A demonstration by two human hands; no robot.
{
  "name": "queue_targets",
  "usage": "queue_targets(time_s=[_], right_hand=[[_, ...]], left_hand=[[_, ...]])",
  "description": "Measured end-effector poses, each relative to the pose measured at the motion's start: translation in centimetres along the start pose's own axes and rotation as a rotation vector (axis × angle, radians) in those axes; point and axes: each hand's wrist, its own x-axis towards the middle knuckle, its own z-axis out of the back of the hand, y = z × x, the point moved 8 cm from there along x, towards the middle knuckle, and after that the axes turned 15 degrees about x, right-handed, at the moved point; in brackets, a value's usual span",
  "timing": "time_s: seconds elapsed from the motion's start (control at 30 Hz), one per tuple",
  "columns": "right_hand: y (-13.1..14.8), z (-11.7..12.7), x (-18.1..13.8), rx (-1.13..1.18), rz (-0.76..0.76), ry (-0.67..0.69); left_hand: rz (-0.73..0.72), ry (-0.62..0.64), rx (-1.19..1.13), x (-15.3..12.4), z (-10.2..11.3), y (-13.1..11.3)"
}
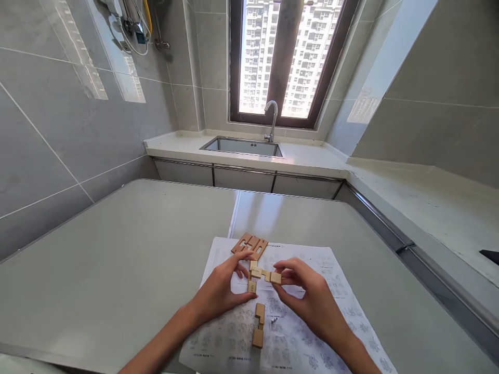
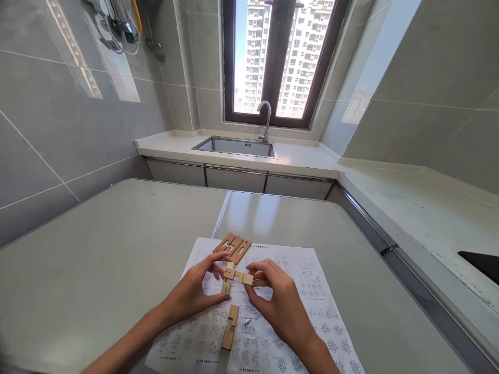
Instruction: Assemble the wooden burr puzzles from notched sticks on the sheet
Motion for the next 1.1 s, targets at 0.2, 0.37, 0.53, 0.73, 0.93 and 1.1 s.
queue_targets(time_s=[0.2, 0.37, 0.53, 0.73, 0.93, 1.1], right_hand=[[-3.7, 1.3, 3.3, 0.439, -0.302, -0.053], [-5.2, -0.1, 4.8, 0.557, -0.362, 0.008], [-7.2, -3.4, 4.2, 0.575, -0.449, 0.199], [-9.6, -4.5, 3.4, 0.546, -0.498, 0.287], [-9.2, -2.2, 4.5, 0.521, -0.415, 0.139], [-8.8, -1.2, 4.8, 0.445, -0.343, 0.108]], left_hand=[[-0.029, -0.095, -0.027, 2.5, 0.0, 0.3], [0.015, -0.202, -0.036, 3.2, -0.2, 1.4], [-0.01, -0.219, -0.009, 3.1, -0.5, 2.0], [-0.086, -0.153, 0.034, 3.1, -0.8, 1.2], [0.015, -0.08, -0.038, 3.5, -0.7, 1.9], [0.149, 0.22, -0.35, 3.5, -2.6, 2.4]])
